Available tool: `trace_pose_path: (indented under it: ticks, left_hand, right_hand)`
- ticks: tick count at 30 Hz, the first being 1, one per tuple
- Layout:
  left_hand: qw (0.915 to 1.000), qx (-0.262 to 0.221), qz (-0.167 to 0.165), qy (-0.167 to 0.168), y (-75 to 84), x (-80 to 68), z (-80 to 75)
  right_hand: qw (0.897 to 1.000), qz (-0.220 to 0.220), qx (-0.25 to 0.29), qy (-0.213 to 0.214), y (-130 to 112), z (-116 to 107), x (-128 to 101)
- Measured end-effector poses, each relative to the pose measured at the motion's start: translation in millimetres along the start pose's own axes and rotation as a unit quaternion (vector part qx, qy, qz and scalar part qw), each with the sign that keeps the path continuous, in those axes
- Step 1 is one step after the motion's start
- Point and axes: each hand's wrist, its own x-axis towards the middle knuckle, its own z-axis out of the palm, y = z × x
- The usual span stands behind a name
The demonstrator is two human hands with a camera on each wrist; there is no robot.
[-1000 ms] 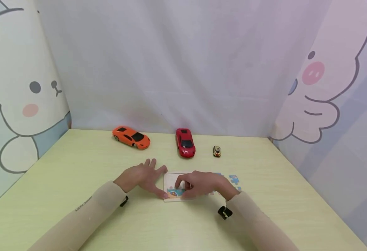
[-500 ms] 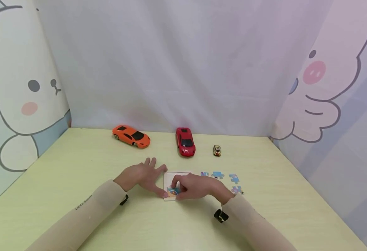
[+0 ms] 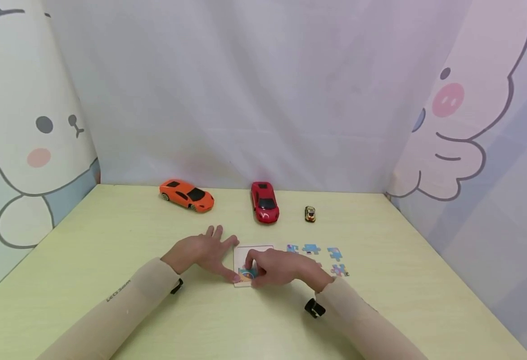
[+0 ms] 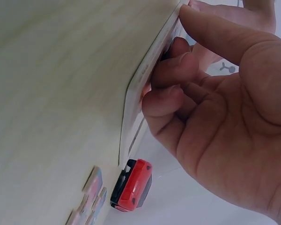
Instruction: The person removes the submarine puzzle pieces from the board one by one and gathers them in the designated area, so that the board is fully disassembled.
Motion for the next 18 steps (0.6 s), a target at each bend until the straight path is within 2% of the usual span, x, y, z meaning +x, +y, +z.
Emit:
trace_pose_path:
  ticks: [12, 18]
  left_hand:
    - [0.9999, -0.006, -0.004, -0.008, 0.2, 0.6, 0.5]
    - [1.0, -0.005, -0.004, -0.003, 1.5, -0.6, -0.1]
  right_hand:
    - [1.0, -0.008, 0.004, -0.003, -0.5, -0.1, -1.0]
    - [1.0, -0.006, 0.013, -0.002, 0.7, -0.6, -1.1]
